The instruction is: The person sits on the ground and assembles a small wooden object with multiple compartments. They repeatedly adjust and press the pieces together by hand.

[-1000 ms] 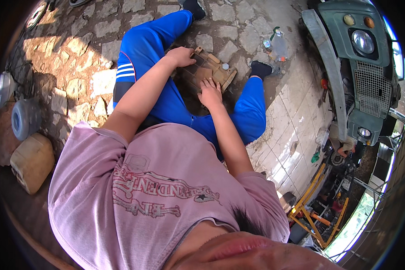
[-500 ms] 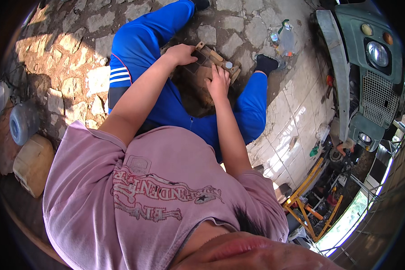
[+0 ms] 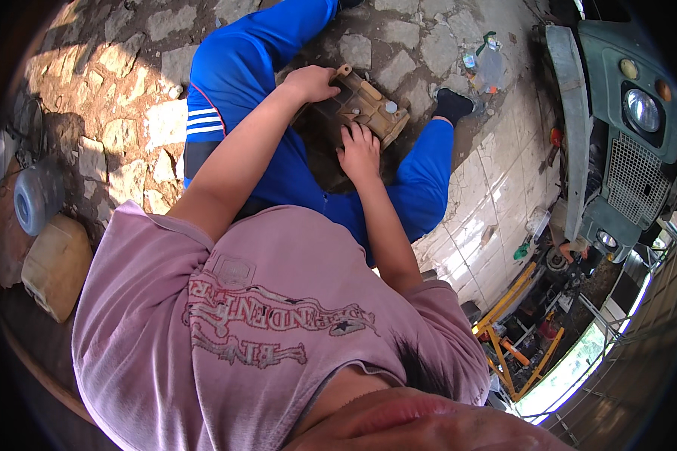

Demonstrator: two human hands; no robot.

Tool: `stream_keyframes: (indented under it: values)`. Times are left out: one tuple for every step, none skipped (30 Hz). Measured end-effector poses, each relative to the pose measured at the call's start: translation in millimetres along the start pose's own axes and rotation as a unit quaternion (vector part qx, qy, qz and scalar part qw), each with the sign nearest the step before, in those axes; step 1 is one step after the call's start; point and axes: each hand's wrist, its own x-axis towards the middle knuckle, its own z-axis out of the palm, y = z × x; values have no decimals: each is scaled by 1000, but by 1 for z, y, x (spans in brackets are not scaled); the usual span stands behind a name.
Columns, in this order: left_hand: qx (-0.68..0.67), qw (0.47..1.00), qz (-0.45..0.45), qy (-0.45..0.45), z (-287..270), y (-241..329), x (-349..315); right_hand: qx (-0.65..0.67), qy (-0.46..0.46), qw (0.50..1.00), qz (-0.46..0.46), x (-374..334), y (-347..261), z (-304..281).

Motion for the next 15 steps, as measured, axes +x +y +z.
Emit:
stream_keyframes:
  values:
    - [-1, 1000, 1, -5, 2, -1, 0, 25, -76, 996, 28, -1, -3, -6]
    - [-2, 1000, 3, -10, 3, -1, 0, 20, -83, 996, 22, -2, -1, -4]
    - [-4, 1000, 2, -7, 5, -3, 0, 15, -89, 996, 16, -3, 4, -2]
    - [-4, 1000, 4, -4, 3, -5, 2, 10, -93, 996, 14, -4, 6, -1]
    - [-4, 1000, 7, -2, 2, -7, 3, 4, -99, 995, 12, -4, 5, 0]
    - [-7, 1000, 4, -4, 2, -8, 3, -2, -105, 994, 10, -5, 4, 3]
    - [-10, 1000, 2, -9, 3, -7, 3, -6, -111, 994, 12, -8, 1, 4]
    - [-12, 1000, 1, -14, 4, -7, 2, -3, -99, 995, 11, -4, -2, 6]
    - [-11, 1000, 6, -10, 7, -10, 5, 0, -86, 996, 11, 2, -5, 10]
    - [-8, 1000, 10, -8, 15, -16, 8, 6, -74, 997, 12, 1, -10, 12]
    - [0, 1000, 18, 1, 12, -20, 13, 16, -94, 995, 18, -1, -12, 11]
    - [5, 1000, 18, -6, 13, -22, 14, 19, -113, 993, 26, -7, -13, 10]
    - [11, 1000, 21, -14, 15, -19, 10, 22, -130, 991, 38, -16, -14, 9]
    - [18, 999, 24, -22, 17, -21, 9, 27, -147, 988, 49, -21, -14, 8]
    - [20, 999, 33, -21, 17, -23, 10, 24, -134, 990, 42, -17, -11, 9]
